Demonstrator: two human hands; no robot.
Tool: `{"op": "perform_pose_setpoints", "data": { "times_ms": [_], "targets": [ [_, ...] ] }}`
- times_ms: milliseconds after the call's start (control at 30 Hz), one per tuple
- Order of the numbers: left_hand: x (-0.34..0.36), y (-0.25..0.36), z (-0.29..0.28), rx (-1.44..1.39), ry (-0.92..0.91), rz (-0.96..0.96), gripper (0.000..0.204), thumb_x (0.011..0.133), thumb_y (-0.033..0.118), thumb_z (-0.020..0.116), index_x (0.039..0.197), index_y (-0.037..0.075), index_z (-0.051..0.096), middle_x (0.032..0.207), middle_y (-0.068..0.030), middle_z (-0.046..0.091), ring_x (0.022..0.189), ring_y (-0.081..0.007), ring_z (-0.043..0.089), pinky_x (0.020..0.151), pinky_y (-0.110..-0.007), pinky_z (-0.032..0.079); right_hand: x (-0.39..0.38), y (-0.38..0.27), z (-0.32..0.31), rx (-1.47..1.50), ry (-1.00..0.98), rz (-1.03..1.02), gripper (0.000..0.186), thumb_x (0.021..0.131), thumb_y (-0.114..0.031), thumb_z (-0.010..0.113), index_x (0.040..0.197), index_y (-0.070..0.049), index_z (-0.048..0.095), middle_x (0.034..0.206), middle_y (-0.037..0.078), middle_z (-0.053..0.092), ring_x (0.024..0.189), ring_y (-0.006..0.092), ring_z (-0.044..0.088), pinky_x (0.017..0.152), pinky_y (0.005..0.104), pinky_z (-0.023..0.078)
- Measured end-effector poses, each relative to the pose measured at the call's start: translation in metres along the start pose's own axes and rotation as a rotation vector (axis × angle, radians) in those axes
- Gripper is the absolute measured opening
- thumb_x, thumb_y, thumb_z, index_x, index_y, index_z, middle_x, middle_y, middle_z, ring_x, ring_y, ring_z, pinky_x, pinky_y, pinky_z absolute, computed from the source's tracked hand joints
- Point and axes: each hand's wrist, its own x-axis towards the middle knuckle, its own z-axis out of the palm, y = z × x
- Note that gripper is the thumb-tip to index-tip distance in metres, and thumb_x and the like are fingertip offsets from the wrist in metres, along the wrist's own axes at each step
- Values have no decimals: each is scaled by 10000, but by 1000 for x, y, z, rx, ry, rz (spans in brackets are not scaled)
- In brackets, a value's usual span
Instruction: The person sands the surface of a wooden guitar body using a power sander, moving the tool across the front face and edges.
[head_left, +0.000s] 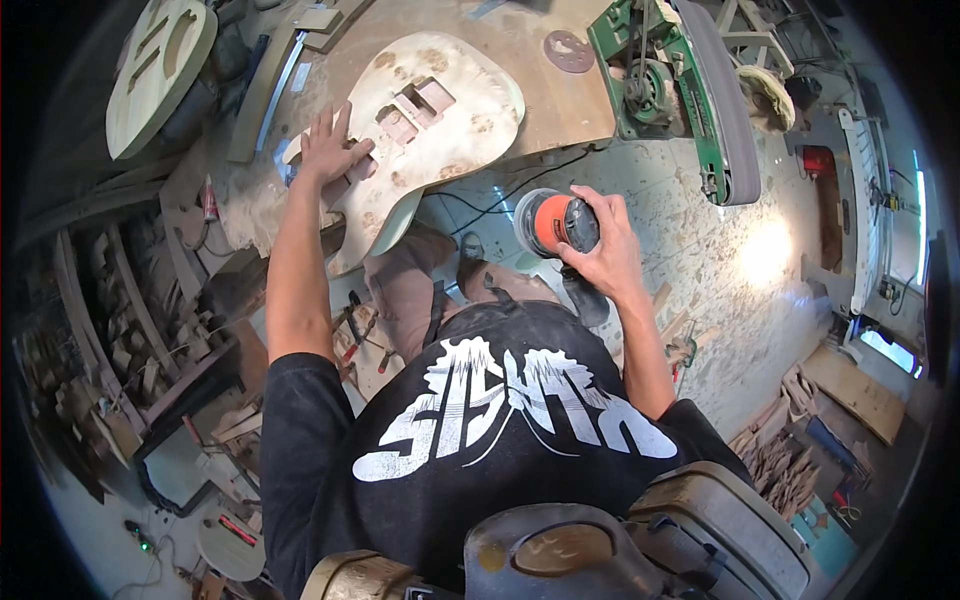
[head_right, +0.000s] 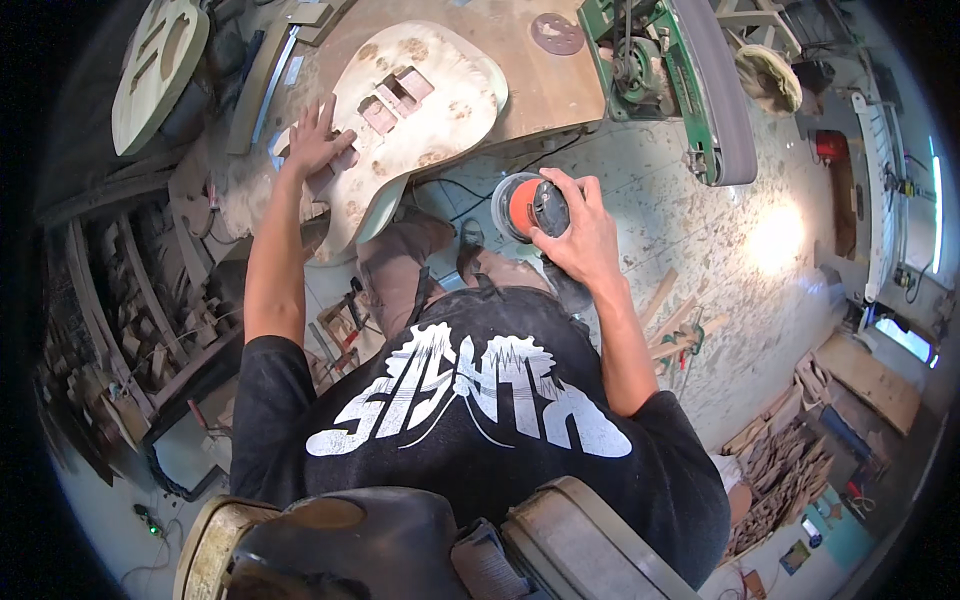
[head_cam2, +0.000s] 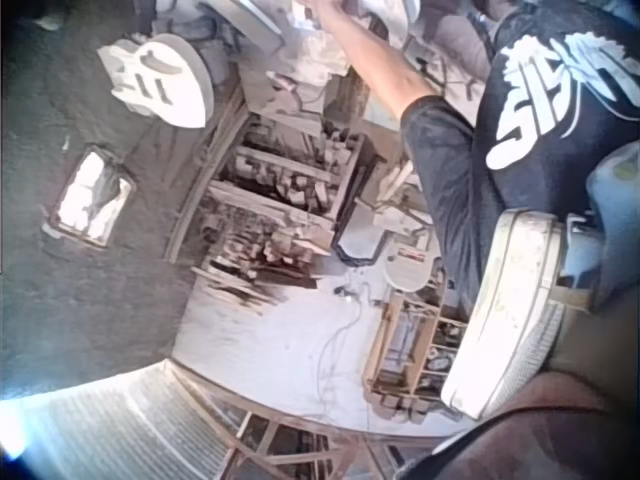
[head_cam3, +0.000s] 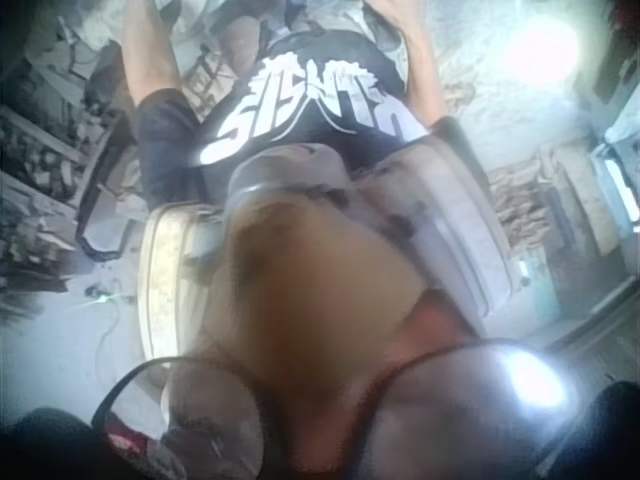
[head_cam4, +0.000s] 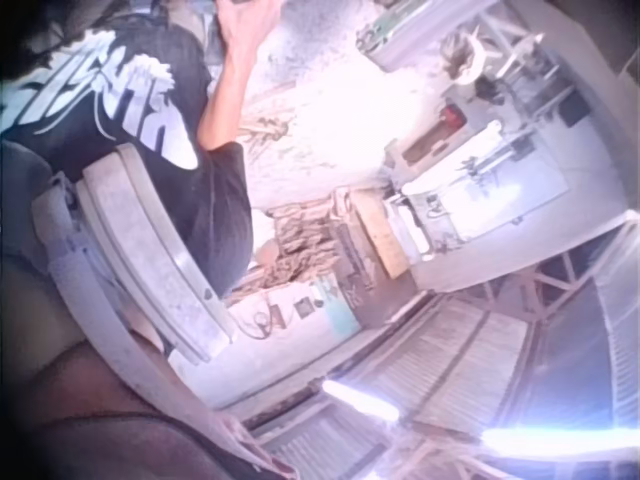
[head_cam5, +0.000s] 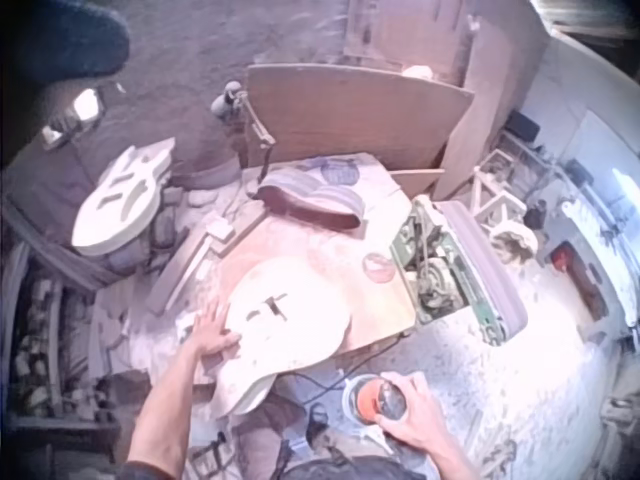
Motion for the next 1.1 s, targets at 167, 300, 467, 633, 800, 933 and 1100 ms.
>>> {"op": "perform_pose_setpoints", "data": {
  "times_ms": [167,300,467,633,800,933,1100],
  "targets": [
    [-2,2,1,18,16,4,1093,840,780,644,1716,338,163,1797,-104,66,1652,-351,43,1304,-605,48,5,-5,3,-17,30,-10,760,728,-276,860,1434,-216,583,1176,128,571,1064,369,665,897,481,554],
    [-2,-2,3,31,39,10,1094,837,784,642,1715,338,167,1796,-109,70,1650,-361,54,1301,-618,65,22,-18,2,-46,74,-29,738,731,-263,849,1415,-203,577,1174,135,589,1057,390,680,884,488,572],
    [2,0,5,43,39,8,1090,836,775,650,1714,340,174,1795,-114,77,1649,-366,61,1297,-623,76,41,-28,-1,-83,120,-117,706,731,-237,824,1386,-178,566,1161,145,584,985,411,695,834,513,597],
    [0,-5,12,48,62,6,1077,847,776,638,1714,372,145,1795,-117,75,1649,-371,53,1289,-637,64,47,-33,0,-116,67,-186,671,745,-219,809,1357,-144,544,1185,139,581,1010,405,698,842,512,602],
    [-3,1,11,19,79,19,1060,847,751,651,1712,350,188,1793,-120,94,1650,-362,63,1300,-604,66,58,-43,3,-179,-22,-192,683,735,-214,807,1364,-142,552,1181,149,575,1023,414,687,864,504,591],
    [-9,3,9,-8,93,25,1054,849,749,651,1711,350,193,1790,-125,110,1650,-362,59,1303,-594,56,75,-47,10,-245,-59,-202,695,728,-232,797,1376,-152,556,1157,147,567,1025,415,680,881,507,582],
    [-12,6,8,-3,107,32,1042,849,751,649,1707,350,215,1787,-127,132,1651,-360,54,1305,-583,52,94,-46,18,-308,-104,-212,707,734,-248,782,1398,-156,558,1163,165,563,1007,428,681,875,513,583]
  ]
}}
